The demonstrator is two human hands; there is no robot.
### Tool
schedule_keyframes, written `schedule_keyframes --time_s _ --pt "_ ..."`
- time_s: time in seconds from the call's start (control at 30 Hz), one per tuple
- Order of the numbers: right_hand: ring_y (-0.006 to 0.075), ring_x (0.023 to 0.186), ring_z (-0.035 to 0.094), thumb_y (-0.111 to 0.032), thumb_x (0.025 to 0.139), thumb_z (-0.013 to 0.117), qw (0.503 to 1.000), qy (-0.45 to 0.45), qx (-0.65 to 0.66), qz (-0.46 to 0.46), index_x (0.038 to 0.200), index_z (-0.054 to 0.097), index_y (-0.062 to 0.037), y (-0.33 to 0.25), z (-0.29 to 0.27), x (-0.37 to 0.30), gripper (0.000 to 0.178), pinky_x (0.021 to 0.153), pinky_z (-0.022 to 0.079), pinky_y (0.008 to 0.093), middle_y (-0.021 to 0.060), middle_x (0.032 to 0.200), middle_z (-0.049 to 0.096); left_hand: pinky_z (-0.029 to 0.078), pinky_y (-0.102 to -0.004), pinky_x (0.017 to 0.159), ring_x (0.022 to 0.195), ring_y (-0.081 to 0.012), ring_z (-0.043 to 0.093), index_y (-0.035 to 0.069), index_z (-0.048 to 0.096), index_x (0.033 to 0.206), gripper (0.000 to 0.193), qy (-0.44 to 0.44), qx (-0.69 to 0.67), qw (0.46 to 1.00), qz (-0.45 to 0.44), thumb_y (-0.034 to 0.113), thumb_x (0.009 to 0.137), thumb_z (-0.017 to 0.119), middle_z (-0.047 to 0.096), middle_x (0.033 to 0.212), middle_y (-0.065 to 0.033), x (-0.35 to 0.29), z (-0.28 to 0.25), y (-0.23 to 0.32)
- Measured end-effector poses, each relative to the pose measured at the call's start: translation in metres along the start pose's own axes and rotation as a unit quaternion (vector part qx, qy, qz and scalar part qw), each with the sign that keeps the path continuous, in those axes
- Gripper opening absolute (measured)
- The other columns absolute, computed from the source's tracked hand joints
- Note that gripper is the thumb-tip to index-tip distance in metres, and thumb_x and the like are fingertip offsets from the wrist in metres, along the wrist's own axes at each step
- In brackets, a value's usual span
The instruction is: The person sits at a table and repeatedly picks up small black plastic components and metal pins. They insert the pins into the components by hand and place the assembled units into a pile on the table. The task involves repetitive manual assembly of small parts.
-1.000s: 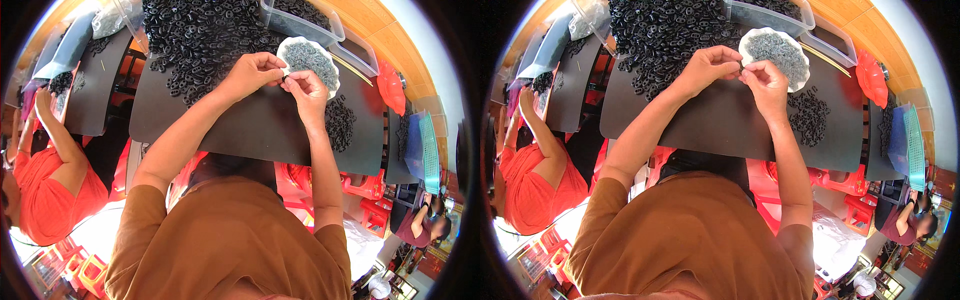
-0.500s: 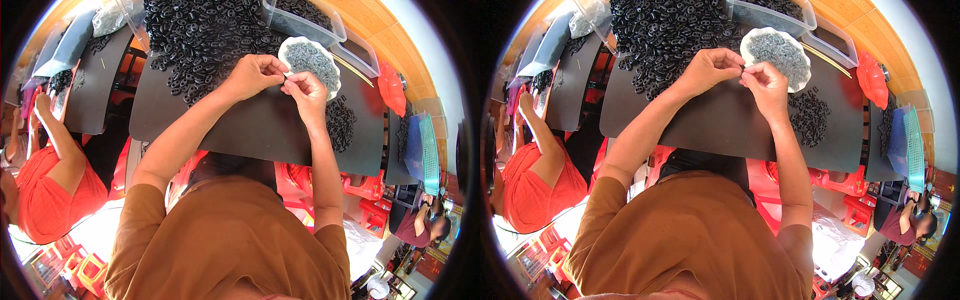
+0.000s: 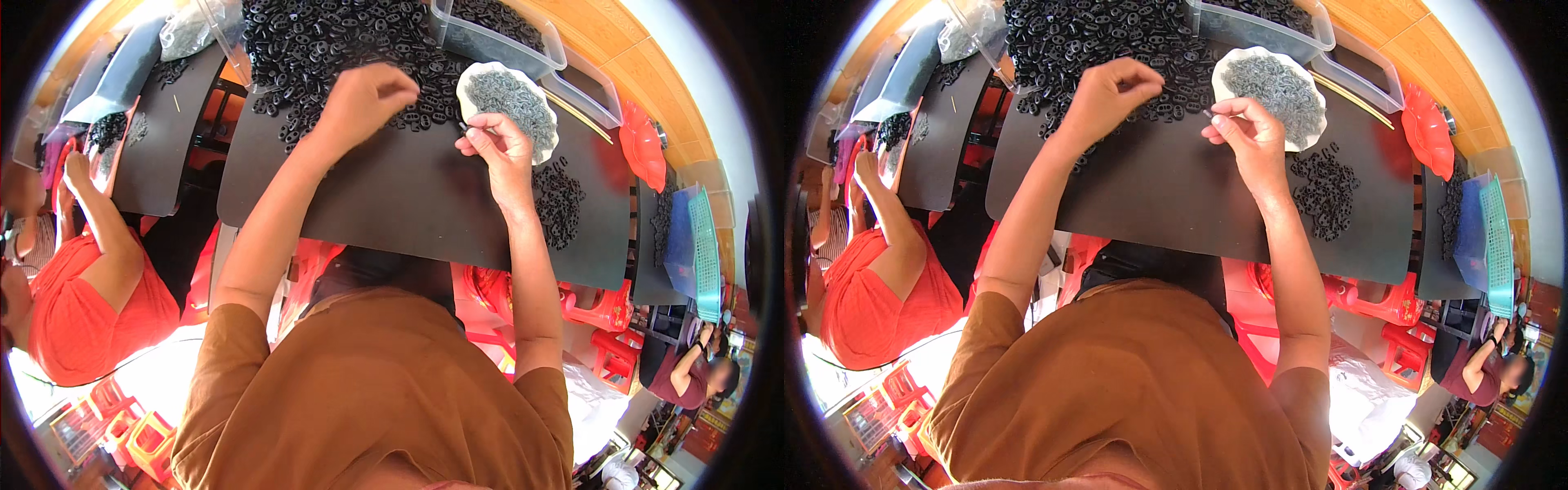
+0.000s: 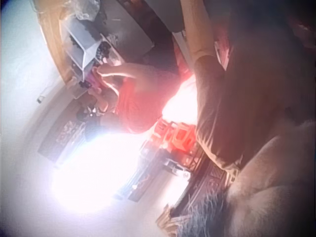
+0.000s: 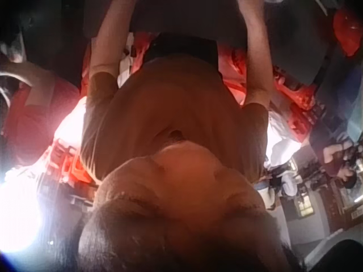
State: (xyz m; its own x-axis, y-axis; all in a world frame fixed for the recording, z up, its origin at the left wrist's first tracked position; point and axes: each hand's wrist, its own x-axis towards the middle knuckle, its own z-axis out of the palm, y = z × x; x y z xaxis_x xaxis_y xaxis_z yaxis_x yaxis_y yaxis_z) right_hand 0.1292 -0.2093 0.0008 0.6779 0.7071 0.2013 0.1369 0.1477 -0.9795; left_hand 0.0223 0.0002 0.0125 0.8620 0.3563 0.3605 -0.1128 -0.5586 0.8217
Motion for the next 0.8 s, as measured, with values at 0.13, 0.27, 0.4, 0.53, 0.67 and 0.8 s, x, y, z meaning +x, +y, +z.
schedule_keyframes --time_s 0.13,0.27,0.4,0.53,0.67,0.8 --pt "0.0134 0.074 0.067 -0.004 0.090 0.062 1.000 -0.029 -0.004 0.010 0.097 0.063 0.0009 0.001 0.004 0.000 0.008 0.066 0.054 0.0238 0.0055 0.086 0.065 0.051 -0.0338 0.070 0.079 -0.0241 0.064 0.004 0.069 0.090 0.015 -0.028 0.161 0.979 0.124 0.009 0.077 0.072 0.065 0.087 -0.0085 -0.010 0.018 -0.004" --pt "0.0128 0.073 0.066 -0.004 0.090 0.063 1.000 -0.015 -0.004 0.008 0.097 0.063 0.0009 0.003 0.003 0.000 0.009 0.065 0.054 0.0230 0.0052 0.086 0.065 0.052 -0.0381 0.076 0.097 -0.0265 0.060 0.010 0.068 0.093 0.019 -0.026 0.256 0.956 0.143 0.012 0.075 0.073 0.063 0.090 -0.0068 -0.008 0.038 -0.003" --pt "0.0122 0.073 0.066 -0.003 0.089 0.063 1.000 -0.008 -0.004 0.006 0.097 0.063 0.0005 0.003 0.003 0.000 0.008 0.064 0.053 0.0226 0.0047 0.086 0.065 0.050 -0.0391 0.080 0.095 -0.0280 0.059 0.007 0.066 0.096 0.019 -0.063 0.242 0.959 0.131 0.011 0.078 0.070 0.063 0.091 -0.0080 -0.010 0.031 -0.006" --pt "0.0117 0.072 0.065 -0.003 0.089 0.063 1.000 -0.010 -0.001 0.002 0.097 0.063 0.0000 0.005 0.003 0.000 0.008 0.063 0.052 0.0226 0.0042 0.085 0.064 0.050 -0.0390 0.081 0.094 -0.0283 0.059 0.007 0.065 0.095 0.018 -0.074 0.218 0.965 0.129 0.011 0.078 0.069 0.062 0.093 -0.0077 -0.008 0.028 -0.009" --pt "0.0112 0.072 0.065 -0.003 0.089 0.063 1.000 -0.001 0.005 0.000 0.096 0.063 -0.0004 0.004 0.003 0.001 0.007 0.063 0.052 0.0223 0.0040 0.085 0.064 0.050 -0.0391 0.081 0.094 -0.0282 0.059 0.007 0.065 0.094 0.018 -0.054 0.248 0.958 0.134 0.013 0.078 0.069 0.062 0.093 -0.0074 -0.007 0.038 -0.005" --pt "0.0110 0.071 0.064 -0.003 0.089 0.063 1.000 0.016 0.003 -0.011 0.096 0.063 -0.0008 0.002 0.001 0.001 0.007 0.062 0.051 0.0221 0.0041 0.085 0.064 0.050 -0.0394 0.081 0.096 -0.0286 0.059 0.007 0.065 0.095 0.018 -0.080 0.272 0.951 0.122 0.013 0.078 0.068 0.061 0.093 -0.0082 -0.004 0.039 -0.003"
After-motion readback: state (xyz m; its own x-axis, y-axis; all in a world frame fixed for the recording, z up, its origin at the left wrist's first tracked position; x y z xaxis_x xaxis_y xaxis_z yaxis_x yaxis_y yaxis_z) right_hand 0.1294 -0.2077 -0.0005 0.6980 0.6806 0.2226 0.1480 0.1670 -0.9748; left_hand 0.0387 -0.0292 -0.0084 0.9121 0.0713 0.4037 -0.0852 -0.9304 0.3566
